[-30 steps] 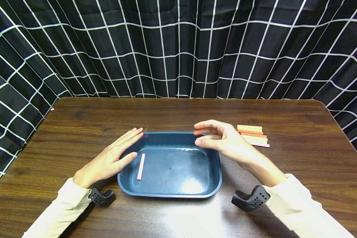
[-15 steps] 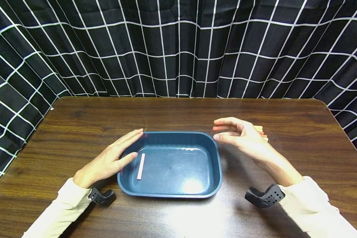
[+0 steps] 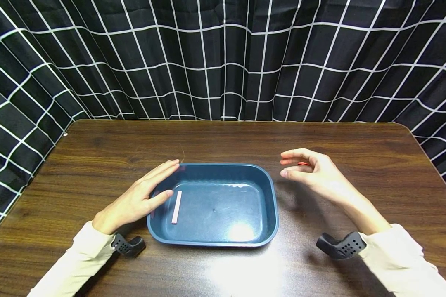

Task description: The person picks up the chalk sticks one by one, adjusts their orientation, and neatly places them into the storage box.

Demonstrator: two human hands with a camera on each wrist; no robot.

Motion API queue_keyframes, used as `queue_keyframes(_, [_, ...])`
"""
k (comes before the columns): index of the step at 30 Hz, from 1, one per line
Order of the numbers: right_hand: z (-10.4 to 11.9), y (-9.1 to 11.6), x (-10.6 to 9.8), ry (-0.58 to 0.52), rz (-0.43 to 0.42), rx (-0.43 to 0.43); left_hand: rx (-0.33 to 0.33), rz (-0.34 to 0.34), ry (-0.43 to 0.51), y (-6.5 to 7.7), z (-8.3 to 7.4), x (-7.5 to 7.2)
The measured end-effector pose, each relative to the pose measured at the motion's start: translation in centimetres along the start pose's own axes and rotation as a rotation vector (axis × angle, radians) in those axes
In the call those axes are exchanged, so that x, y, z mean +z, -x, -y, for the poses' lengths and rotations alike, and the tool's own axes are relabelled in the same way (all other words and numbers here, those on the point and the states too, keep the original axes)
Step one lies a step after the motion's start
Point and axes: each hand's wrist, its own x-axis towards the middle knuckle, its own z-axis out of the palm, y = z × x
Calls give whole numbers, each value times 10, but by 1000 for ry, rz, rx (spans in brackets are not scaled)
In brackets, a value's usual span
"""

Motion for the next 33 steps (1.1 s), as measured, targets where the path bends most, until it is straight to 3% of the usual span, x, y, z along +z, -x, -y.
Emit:
queue_keyframes(18, [-36, 5, -21, 109, -47, -69, -6, -7, 5, -1, 0, 1])
queue_keyframes(33, [-64, 3, -41, 411, -126, -119, -4, -5, 3, 0, 1, 1])
